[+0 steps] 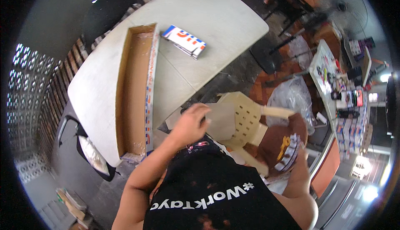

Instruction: The person walks through a cluttered storage area, picks up a black garment, and places it into a cardboard box. They then move to a table, handle a small box, and use a marker to write on the packaging.

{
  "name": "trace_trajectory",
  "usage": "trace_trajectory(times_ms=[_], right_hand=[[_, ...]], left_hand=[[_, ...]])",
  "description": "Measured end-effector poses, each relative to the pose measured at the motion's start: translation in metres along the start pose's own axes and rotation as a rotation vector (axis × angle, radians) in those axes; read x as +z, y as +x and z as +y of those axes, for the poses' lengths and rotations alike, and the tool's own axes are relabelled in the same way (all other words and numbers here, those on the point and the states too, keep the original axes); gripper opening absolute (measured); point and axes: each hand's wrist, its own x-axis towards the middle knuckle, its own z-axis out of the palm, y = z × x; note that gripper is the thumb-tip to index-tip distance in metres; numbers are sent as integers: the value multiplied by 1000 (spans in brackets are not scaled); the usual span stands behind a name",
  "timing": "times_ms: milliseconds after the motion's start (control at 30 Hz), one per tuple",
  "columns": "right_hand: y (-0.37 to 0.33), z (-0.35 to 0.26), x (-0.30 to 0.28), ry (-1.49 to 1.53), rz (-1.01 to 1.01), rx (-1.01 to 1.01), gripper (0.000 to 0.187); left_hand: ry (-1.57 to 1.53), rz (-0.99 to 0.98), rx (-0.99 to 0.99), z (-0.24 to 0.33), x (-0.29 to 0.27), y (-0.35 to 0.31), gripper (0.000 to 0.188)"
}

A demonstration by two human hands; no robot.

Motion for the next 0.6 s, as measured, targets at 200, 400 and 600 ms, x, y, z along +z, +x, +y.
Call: trace_trajectory(times_ms=[200, 400, 600], right_hand=[[-68, 32, 2, 54, -63, 86, 90], [-47, 43, 30, -217, -114, 115, 80], [-39, -100, 59, -490, -254, -153, 71]], left_hand=[[338, 449, -275, -56, -85, -49, 34], [319, 562, -367, -84, -91, -11, 42], [356, 589, -353, -111, -76, 56, 39]])
